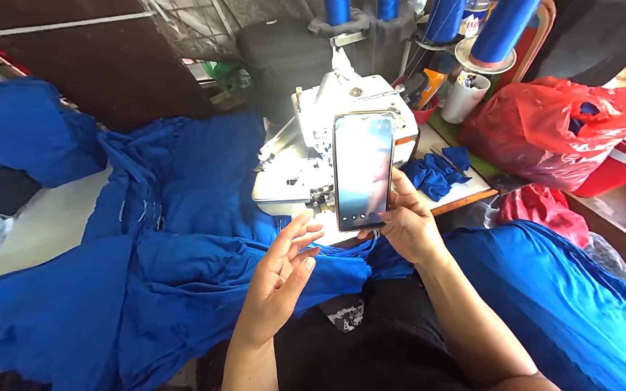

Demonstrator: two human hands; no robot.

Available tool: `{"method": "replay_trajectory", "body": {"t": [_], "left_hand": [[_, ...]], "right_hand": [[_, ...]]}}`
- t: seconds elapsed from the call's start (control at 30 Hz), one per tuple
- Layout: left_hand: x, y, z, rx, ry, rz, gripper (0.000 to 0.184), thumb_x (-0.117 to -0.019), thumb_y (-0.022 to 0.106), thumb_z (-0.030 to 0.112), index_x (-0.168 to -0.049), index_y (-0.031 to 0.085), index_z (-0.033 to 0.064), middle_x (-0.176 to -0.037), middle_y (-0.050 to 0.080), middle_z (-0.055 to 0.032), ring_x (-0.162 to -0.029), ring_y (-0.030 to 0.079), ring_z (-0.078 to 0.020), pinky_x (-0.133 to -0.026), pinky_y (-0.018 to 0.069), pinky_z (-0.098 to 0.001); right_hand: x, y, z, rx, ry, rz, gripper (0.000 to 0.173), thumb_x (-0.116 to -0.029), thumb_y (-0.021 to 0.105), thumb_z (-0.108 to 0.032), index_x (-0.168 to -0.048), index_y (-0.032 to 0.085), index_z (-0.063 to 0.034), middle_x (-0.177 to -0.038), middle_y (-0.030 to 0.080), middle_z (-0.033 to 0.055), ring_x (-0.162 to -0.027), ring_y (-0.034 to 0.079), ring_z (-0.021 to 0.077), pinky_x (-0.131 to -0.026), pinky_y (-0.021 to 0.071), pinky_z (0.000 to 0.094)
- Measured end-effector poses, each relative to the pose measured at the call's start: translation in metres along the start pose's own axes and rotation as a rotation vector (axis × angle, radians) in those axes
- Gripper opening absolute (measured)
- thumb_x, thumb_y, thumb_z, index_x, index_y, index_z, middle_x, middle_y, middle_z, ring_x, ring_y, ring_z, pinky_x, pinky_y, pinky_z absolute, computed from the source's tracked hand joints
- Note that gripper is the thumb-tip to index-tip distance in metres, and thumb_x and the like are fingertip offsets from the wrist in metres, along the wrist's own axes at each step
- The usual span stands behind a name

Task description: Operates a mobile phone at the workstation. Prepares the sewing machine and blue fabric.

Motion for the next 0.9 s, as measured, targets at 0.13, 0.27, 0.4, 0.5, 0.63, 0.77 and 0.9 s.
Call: {"method": "replay_trajectory", "body": {"t": [0.13, 0.27, 0.4, 0.5, 0.63, 0.77, 0.9], "left_hand": [[-0.001, 0.0, 0.003, -0.034, 0.0, 0.04, 0.052, -0.1007, 0.055, 0.018, -0.149, 0.044, -0.0005, -0.138, 0.06, -0.0153, -0.125, 0.061, -0.0301, -0.1, 0.0565, -0.0433], [-0.003, 0.005, 0.0, -0.111, -0.002, 0.127, 0.05, -0.0995, 0.055, 0.017, -0.146, 0.049, -0.0015, -0.136, 0.06, -0.0156, -0.122, 0.063, -0.0262, -0.1, 0.0561, -0.041], [-0.002, 0.011, -0.004, -0.209, 0.014, 0.2, 0.05, -0.0935, 0.057, 0.011, -0.14, 0.052, -0.0064, -0.13, 0.064, -0.015, -0.116, 0.066, -0.0188, -0.098, 0.0574, -0.0351], [0.0, 0.011, -0.005, -0.245, 0.025, 0.252, 0.053, -0.0877, 0.06, 0.004, -0.14, 0.053, -0.0046, -0.126, 0.066, -0.0134, -0.114, 0.067, -0.0189, -0.097, 0.0579, -0.0357], [0.0, 0.012, -0.005, -0.274, 0.06, 0.301, 0.052, -0.0859, 0.063, 0.001, -0.137, 0.055, -0.0033, -0.124, 0.067, -0.0115, -0.112, 0.068, -0.0185, -0.096, 0.0582, -0.0358], [0.002, 0.01, -0.008, -0.293, 0.066, 0.287, 0.052, -0.0865, 0.063, 0.002, -0.137, 0.054, -0.003, -0.122, 0.068, -0.0119, -0.111, 0.068, -0.0197, -0.095, 0.0587, -0.0372], [-0.002, 0.008, -0.007, -0.295, 0.074, 0.162, 0.06, -0.0965, 0.064, 0.029, -0.146, 0.047, -0.0009, -0.13, 0.064, -0.0113, -0.117, 0.065, -0.0202, -0.096, 0.0574, -0.0366]], "right_hand": [[0.003, 0.007, 0.004, 0.037, 0.024, -0.047, 0.068, -0.0854, 0.046, 0.009, -0.147, 0.047, -0.02, -0.119, 0.071, 0.0098, -0.092, 0.074, 0.0209, -0.073, 0.0647, 0.0397], [0.01, 0.016, 0.016, 0.046, 0.061, -0.078, 0.065, -0.0858, 0.047, 0.008, -0.146, 0.044, -0.0174, -0.119, 0.069, 0.0108, -0.094, 0.074, 0.022, -0.072, 0.0648, 0.0401], [0.019, 0.021, 0.029, 0.03, 0.099, -0.089, 0.064, -0.0862, 0.05, 0.007, -0.147, 0.044, -0.0148, -0.123, 0.068, 0.0115, -0.098, 0.073, 0.0226, -0.073, 0.0646, 0.0398], [0.021, 0.025, 0.031, 0.014, 0.103, -0.101, 0.064, -0.0865, 0.049, 0.007, -0.146, 0.043, -0.0146, -0.123, 0.068, 0.0115, -0.098, 0.073, 0.0229, -0.073, 0.0645, 0.0399], [0.021, 0.027, 0.029, 0.005, 0.097, -0.121, 0.064, -0.087, 0.049, 0.007, -0.146, 0.045, -0.0167, -0.124, 0.067, 0.0114, -0.1, 0.073, 0.023, -0.075, 0.0645, 0.0402], [0.022, 0.028, 0.031, 0.025, 0.105, -0.107, 0.058, -0.0889, 0.051, 0.004, -0.143, 0.047, -0.016, -0.121, 0.068, 0.0092, -0.098, 0.073, 0.0207, -0.074, 0.0642, 0.0382], [0.018, 0.015, 0.024, -0.035, 0.102, -0.035, 0.035, -0.1038, 0.052, -0.021, -0.138, 0.052, -0.0149, -0.119, 0.07, 0.0075, -0.095, 0.073, 0.0196, -0.071, 0.0637, 0.0365]]}}
Point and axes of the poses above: each hand's wrist, its own x-axis away from the middle knuckle, its own y-axis out of the palm, z = x × y, the point moved 6 cm from there along -x, towards the middle knuckle
